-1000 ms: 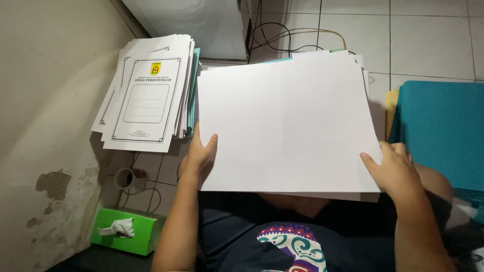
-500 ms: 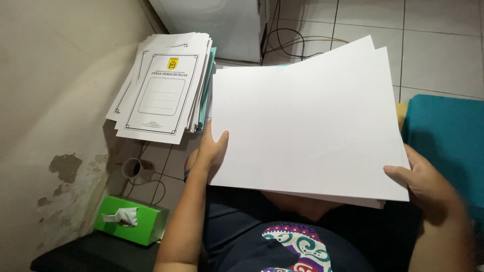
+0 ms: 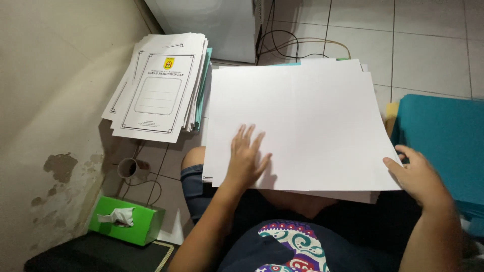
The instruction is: The person sits on the floor and repeatedly folds large white sheets of paper in half by hand. They smooth the crease with both hands and then place the folded sheet onto a stack to their left.
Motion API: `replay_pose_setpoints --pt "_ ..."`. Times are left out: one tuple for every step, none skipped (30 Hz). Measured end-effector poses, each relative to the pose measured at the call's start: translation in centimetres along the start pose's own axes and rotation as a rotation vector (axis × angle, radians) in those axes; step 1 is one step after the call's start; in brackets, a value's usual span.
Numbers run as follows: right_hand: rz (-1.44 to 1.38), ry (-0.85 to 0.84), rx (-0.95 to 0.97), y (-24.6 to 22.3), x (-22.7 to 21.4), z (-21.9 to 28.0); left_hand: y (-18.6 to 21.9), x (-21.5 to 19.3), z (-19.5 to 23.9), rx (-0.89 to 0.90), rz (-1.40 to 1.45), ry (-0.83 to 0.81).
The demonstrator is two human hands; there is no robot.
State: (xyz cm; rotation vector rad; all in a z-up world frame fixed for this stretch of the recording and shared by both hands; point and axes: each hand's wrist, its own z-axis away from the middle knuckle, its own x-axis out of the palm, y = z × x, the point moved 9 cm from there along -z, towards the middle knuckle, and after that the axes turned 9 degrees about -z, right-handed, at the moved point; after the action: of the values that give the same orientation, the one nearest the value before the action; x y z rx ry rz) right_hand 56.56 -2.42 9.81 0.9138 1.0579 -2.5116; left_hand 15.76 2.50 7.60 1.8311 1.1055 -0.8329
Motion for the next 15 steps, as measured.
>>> replay_pose_setpoints --pt "0.054 0.034 -0.095 1.5 0.0 -2.0 2.9 1.1 0.7 0.173 0.126 -0.115" --pt "0.107 0.068 -0.191 3.0 0.1 -3.9 5.8 1.9 1.6 0.346 0.251 -0.23" --pt "0.104 0.068 -0.192 2.1 0.0 -2.5 6.2 2.1 2.1 0.349 0.248 -0.229" --pt "0.07 0.112 -0.149 1.6 -0.5 -1.2 7.2 3.3 3.1 0.421 0.229 -0.357" --pt "0.037 0.158 -0.099 1.4 -1.0 0.3 8.3 4.5 4.5 0.494 0.214 -0.491" --pt "0.035 0.16 -0.093 2.1 -1.2 0.3 8.3 4.6 4.4 0.499 0.217 -0.494" --pt "0.009 0.189 -0.138 2.3 -1.5 0.4 8.3 4.6 4.3 0.499 0.201 -0.479" --pt "-0.016 0.218 -0.183 2.5 -1.9 0.5 8.3 4.5 4.2 0.499 0.186 -0.463" --pt "-0.019 0.219 -0.183 1.5 -2.0 1.7 8.4 4.0 3.9 0.501 0.184 -0.463" --pt "-0.36 0.111 -0.186 0.6 -1.5 2.8 8.3 4.0 3.7 0.471 0.218 -0.534" --pt "-0.702 -0.004 -0.193 -0.7 -0.9 3.9 8.2 3.9 3.5 0.438 0.251 -0.603" --pt "-0.703 -0.004 -0.194 -1.9 -0.5 4.1 7.9 4.7 3.5 0.439 0.249 -0.602" --pt "-0.726 -0.01 -0.142 -2.5 -0.1 4.4 7.7 5.1 3.4 0.439 0.232 -0.534" --pt "-0.748 -0.016 -0.09 -3.1 0.4 4.7 7.5 5.5 3.3 0.438 0.215 -0.466" --pt "-0.748 -0.009 -0.087 -2.8 0.6 3.9 7.2 6.6 3.8 0.443 0.22 -0.467"
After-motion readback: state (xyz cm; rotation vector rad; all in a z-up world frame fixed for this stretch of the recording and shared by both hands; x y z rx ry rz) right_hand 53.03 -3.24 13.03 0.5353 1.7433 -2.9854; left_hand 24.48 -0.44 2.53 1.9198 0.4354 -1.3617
